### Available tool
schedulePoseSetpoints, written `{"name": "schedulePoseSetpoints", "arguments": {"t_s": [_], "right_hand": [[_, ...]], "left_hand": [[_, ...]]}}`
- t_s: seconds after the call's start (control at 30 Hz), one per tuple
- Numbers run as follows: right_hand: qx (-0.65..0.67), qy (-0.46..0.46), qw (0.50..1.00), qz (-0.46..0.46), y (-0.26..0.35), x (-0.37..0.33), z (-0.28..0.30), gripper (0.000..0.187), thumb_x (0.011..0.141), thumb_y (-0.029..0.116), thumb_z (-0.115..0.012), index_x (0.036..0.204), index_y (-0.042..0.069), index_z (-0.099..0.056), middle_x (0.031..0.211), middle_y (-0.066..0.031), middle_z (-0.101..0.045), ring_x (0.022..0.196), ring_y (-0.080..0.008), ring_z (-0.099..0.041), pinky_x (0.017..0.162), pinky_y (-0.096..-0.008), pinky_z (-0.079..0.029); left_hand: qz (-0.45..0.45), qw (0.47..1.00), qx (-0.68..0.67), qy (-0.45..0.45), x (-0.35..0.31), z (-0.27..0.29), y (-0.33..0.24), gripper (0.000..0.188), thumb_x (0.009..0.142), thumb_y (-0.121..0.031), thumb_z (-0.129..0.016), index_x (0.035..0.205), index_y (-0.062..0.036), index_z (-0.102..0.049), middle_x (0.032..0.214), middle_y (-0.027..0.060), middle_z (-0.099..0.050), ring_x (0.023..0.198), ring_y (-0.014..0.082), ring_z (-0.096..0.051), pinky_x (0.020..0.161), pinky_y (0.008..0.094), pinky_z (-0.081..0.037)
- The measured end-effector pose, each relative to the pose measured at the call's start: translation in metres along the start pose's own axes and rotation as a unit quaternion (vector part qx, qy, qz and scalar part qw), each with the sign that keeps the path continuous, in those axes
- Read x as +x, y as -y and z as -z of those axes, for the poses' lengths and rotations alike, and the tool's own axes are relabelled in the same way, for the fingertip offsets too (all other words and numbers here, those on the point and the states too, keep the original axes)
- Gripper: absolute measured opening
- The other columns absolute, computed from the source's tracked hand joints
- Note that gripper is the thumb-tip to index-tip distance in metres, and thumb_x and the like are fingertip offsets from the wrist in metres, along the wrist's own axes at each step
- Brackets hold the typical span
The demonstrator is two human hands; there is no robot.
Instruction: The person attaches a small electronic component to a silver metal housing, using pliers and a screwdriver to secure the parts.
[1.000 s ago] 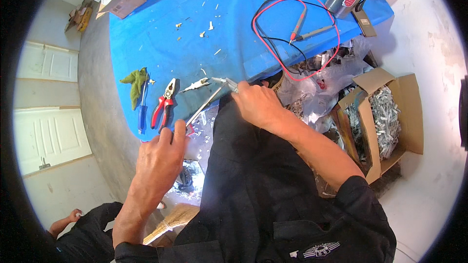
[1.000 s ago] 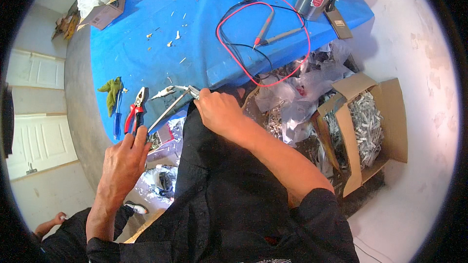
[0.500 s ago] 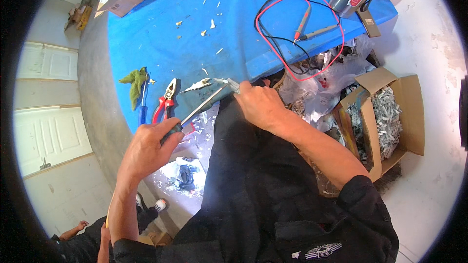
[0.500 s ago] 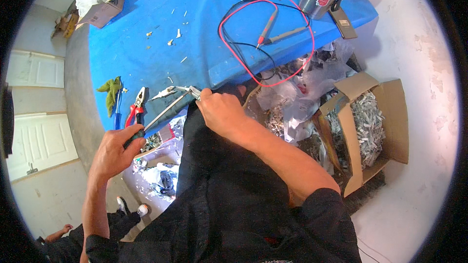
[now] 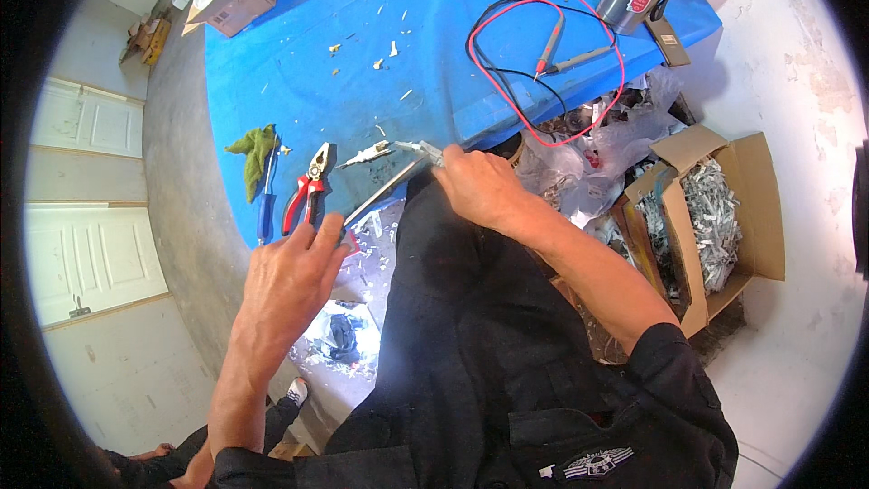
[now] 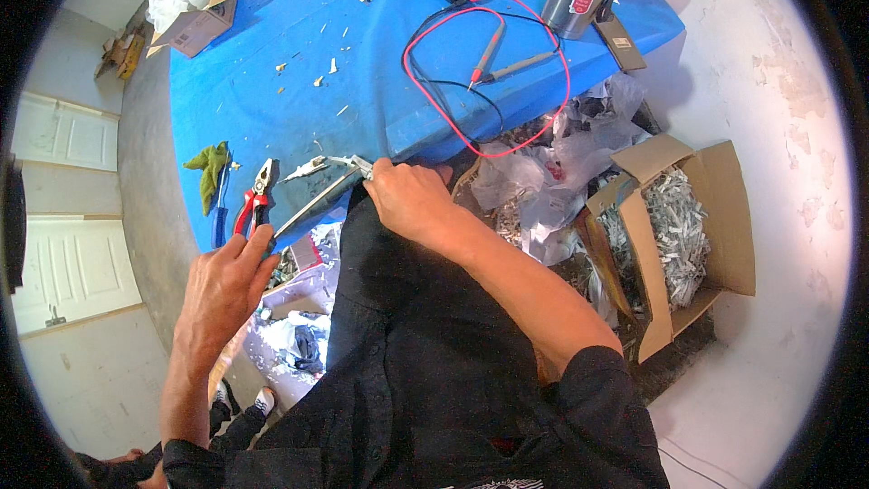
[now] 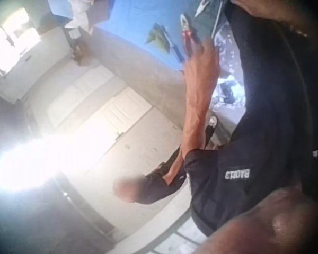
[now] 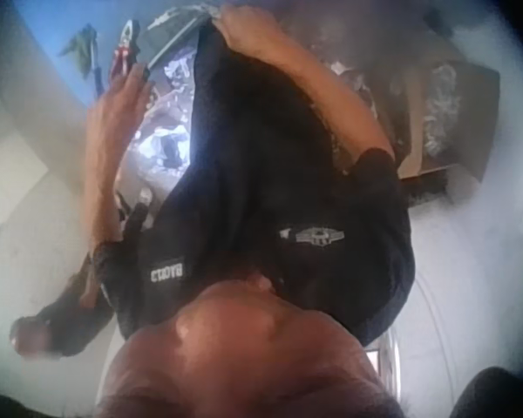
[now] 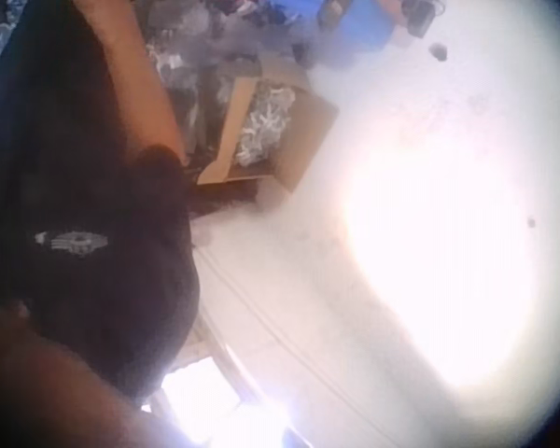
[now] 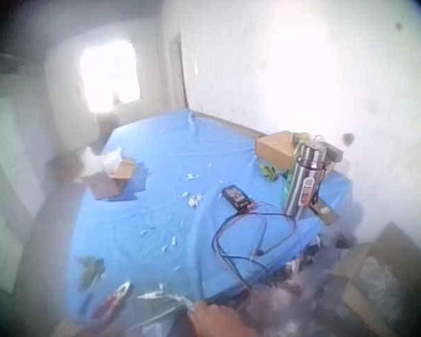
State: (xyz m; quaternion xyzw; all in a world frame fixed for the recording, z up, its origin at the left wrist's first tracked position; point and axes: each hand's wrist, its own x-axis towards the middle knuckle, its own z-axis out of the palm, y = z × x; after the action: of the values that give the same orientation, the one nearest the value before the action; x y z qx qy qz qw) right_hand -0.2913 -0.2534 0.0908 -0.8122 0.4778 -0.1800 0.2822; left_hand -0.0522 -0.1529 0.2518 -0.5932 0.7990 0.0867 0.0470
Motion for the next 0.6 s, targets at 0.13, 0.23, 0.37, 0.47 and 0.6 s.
{"name": "schedulePoseSetpoints", "arguments": {"t_s": [0.13, 0.23, 0.37, 0.47, 0.6], "right_hand": [[0.004, 0.011, 1.0, -0.007, 0.001, -0.001, 0.001, 0.031, 0.101, 0.024, -0.062, 0.091, -0.005, -0.059, 0.075, -0.0303, -0.07, 0.075, -0.0484, -0.072, 0.068, -0.0568, -0.058], [0.01, 0.019, 1.0, -0.018, 0.004, 0.0, 0.003, 0.03, 0.101, 0.023, -0.062, 0.092, -0.006, -0.059, 0.075, -0.031, -0.069, 0.075, -0.0493, -0.072, 0.069, -0.0578, -0.058], [0.013, 0.011, 1.0, -0.016, 0.001, -0.001, -0.002, 0.029, 0.099, 0.021, -0.063, 0.093, -0.007, -0.059, 0.074, -0.0325, -0.068, 0.074, -0.0512, -0.07, 0.071, -0.0604, -0.057], [0.003, 0.007, 1.0, -0.012, 0.001, -0.001, -0.003, 0.027, 0.099, 0.019, -0.063, 0.091, -0.006, -0.058, 0.072, -0.0318, -0.068, 0.072, -0.0508, -0.07, 0.07, -0.06, -0.057], [-0.007, 0.006, 1.0, -0.004, 0.002, 0.002, 0.0, 0.027, 0.099, 0.019, -0.062, 0.09, -0.007, -0.058, 0.073, -0.0315, -0.068, 0.073, -0.0513, -0.07, 0.07, -0.0605, -0.056]], "left_hand": [[-0.016, 0.999, 0.05, 0.012, 0.003, 0.003, -0.007, 0.025, 0.099, -0.019, -0.069, 0.119, -0.0084, -0.058, 0.081, 0.0136, -0.06, 0.069, 0.0367, -0.067, 0.059, 0.0487, -0.054], [-0.007, 0.998, 0.055, 0.026, 0.005, 0.001, -0.005, 0.026, 0.099, -0.019, -0.069, 0.118, -0.0073, -0.058, 0.08, 0.0144, -0.06, 0.068, 0.0372, -0.067, 0.059, 0.0498, -0.054], [0.023, 0.998, -0.027, 0.055, 0.013, 0.009, -0.005, 0.026, 0.097, -0.018, -0.071, 0.116, -0.0035, -0.06, 0.078, 0.0181, -0.062, 0.068, 0.0396, -0.067, 0.062, 0.0508, -0.053], [0.034, 0.994, -0.096, 0.044, 0.013, 0.007, 0.0, 0.025, 0.096, -0.015, -0.071, 0.114, -0.0015, -0.062, 0.077, 0.0203, -0.064, 0.069, 0.0411, -0.067, 0.063, 0.0514, -0.051], [0.031, 0.989, -0.142, 0.009, 0.006, -0.011, 0.006, 0.025, 0.096, -0.015, -0.071, 0.114, -0.002, -0.062, 0.078, 0.0197, -0.065, 0.07, 0.0408, -0.067, 0.063, 0.0514, -0.051]]}}
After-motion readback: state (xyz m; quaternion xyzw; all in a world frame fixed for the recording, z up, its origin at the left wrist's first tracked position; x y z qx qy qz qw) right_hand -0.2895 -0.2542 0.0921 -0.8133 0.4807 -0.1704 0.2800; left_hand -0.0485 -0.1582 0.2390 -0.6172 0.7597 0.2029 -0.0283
